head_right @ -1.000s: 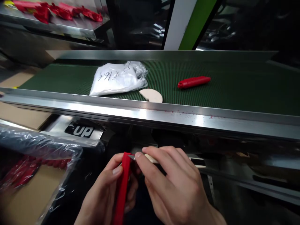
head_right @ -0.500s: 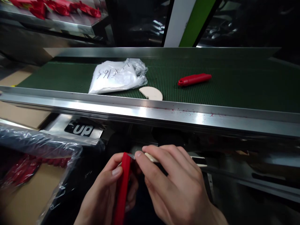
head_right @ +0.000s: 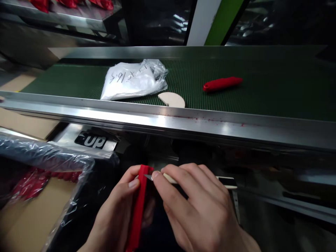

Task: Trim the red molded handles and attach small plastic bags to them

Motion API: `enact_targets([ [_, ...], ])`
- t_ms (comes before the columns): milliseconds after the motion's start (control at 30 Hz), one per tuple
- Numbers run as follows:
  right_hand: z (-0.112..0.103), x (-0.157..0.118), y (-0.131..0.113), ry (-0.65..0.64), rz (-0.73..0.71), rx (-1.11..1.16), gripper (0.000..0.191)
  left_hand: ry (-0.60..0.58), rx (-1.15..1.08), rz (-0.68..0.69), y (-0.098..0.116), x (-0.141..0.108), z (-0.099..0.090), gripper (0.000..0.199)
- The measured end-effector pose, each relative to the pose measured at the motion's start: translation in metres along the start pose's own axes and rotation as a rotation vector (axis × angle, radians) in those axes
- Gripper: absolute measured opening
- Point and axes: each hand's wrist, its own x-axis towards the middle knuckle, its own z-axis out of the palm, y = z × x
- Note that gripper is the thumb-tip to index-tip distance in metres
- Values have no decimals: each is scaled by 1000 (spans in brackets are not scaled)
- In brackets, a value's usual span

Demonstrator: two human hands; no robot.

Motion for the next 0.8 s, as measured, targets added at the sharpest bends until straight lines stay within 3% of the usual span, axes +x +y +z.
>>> enact_targets([
  [433,-2,-15,-13,-150,-29,-43,29,-23,19,96,9,5,-4,20],
  [567,-1,-22,-19,-112,-48,-37,28,-57,8,175,11,8,-2,17],
  [800,3,-27,-29,-87,-21,-58,23,-63,16,200,17,13,-1,16],
])
